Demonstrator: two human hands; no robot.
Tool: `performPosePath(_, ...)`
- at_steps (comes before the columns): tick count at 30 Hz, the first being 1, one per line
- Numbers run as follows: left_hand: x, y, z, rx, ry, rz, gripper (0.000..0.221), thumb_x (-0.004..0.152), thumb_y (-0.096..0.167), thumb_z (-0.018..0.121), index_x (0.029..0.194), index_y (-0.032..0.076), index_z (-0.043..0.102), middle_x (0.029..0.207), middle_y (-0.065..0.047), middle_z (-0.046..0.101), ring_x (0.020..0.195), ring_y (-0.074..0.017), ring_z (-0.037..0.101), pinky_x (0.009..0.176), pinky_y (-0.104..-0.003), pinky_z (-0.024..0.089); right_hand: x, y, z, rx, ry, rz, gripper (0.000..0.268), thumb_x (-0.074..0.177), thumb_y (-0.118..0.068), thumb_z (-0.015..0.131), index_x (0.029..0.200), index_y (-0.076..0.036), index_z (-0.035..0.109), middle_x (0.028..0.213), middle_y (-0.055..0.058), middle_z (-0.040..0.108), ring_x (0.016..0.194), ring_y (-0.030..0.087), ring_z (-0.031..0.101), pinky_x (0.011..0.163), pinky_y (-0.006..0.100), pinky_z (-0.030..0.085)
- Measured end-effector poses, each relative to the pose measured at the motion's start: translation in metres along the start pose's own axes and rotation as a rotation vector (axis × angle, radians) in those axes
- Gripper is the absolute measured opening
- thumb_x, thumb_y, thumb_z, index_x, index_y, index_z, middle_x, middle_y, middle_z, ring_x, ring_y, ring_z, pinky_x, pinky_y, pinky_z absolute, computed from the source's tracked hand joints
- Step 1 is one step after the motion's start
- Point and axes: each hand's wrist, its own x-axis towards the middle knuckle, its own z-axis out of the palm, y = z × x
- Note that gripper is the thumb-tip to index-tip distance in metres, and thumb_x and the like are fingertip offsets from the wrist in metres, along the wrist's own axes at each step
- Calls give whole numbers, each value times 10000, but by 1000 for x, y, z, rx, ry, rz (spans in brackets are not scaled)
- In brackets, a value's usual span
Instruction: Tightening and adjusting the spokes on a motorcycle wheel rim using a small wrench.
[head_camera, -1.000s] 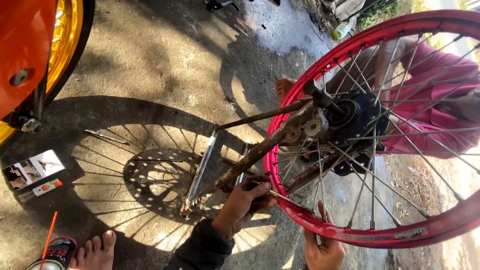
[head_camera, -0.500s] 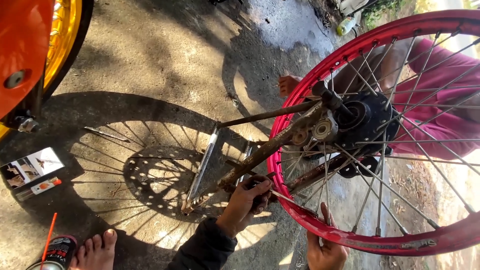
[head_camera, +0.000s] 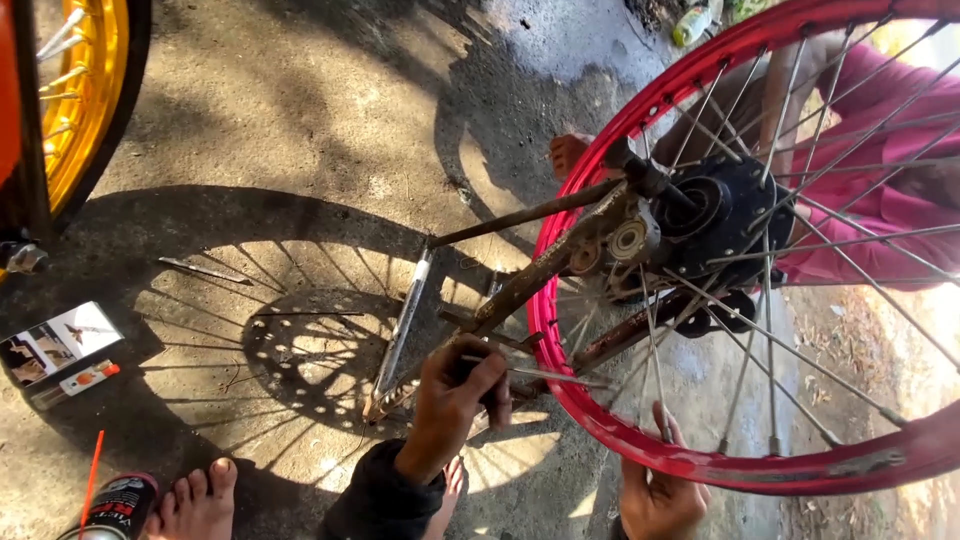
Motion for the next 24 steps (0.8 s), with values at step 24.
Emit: performPosePath(24, -10, 17, 116, 1582, -408, 444, 215, 1051, 197, 663, 905, 55, 594, 721, -22, 568, 380, -118, 381, 287, -287, 307, -44, 96, 81, 483, -52, 119, 741, 862, 58, 639, 1544, 59, 348, 1287, 173, 678, 1103, 221, 709, 915, 268, 608)
